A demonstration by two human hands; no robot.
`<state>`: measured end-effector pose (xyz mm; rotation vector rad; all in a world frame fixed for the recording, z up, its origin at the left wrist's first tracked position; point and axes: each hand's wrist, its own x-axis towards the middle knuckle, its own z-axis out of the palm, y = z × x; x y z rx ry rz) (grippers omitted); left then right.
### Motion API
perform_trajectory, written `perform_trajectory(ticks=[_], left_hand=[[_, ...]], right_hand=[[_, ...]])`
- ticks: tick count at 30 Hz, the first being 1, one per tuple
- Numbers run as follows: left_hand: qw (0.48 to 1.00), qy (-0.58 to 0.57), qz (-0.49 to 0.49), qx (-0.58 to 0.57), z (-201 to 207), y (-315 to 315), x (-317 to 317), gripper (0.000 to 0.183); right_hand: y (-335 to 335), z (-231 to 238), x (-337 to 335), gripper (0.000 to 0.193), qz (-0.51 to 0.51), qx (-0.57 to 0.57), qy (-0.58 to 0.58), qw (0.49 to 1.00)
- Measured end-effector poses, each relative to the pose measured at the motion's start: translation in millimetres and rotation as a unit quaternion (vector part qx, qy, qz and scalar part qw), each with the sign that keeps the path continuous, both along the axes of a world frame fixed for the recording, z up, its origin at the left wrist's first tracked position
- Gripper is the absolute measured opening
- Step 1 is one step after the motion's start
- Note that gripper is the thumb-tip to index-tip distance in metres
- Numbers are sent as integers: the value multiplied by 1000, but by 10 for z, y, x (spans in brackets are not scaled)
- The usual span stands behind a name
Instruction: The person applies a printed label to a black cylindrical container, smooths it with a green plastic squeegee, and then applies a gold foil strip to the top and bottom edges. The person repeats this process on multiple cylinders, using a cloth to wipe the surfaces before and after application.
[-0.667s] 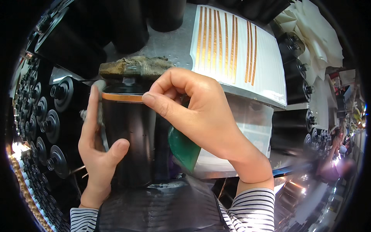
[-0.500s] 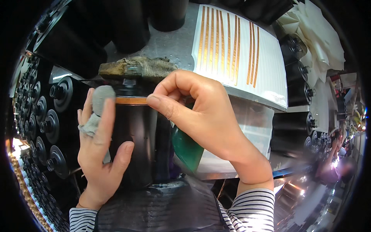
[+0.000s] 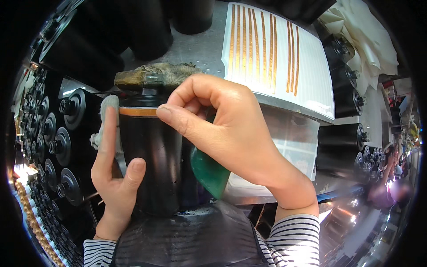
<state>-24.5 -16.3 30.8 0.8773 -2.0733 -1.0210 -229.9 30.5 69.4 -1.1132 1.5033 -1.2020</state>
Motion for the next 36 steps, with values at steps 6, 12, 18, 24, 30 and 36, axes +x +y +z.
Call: perform_trajectory(ticks=[6, 12, 18, 24, 30, 36], left_hand=[[944, -228, -51, -231, 295, 84, -161, 45], [990, 109, -79, 43, 16, -41, -152, 69], [996, 46, -72, -14, -81, -107, -17, 59], [964, -146, -76, -208, 220, -40, -189, 48], [995, 97, -17, 2, 7, -53, -161, 57], [987, -64, -19, -145, 141, 26, -121, 46]], right_hand=[[39, -14, -13, 11, -4, -15, 24, 1000], [305, -197, -12, 21, -90, -60, 159, 981], [446, -318, 202, 59, -27, -169, 341, 924], [449, -341, 208, 62, -32, -187, 355, 915], [635, -311, 240, 68, -76, -127, 295, 944], [716, -490, 98, 64, -88, -119, 215, 965]])
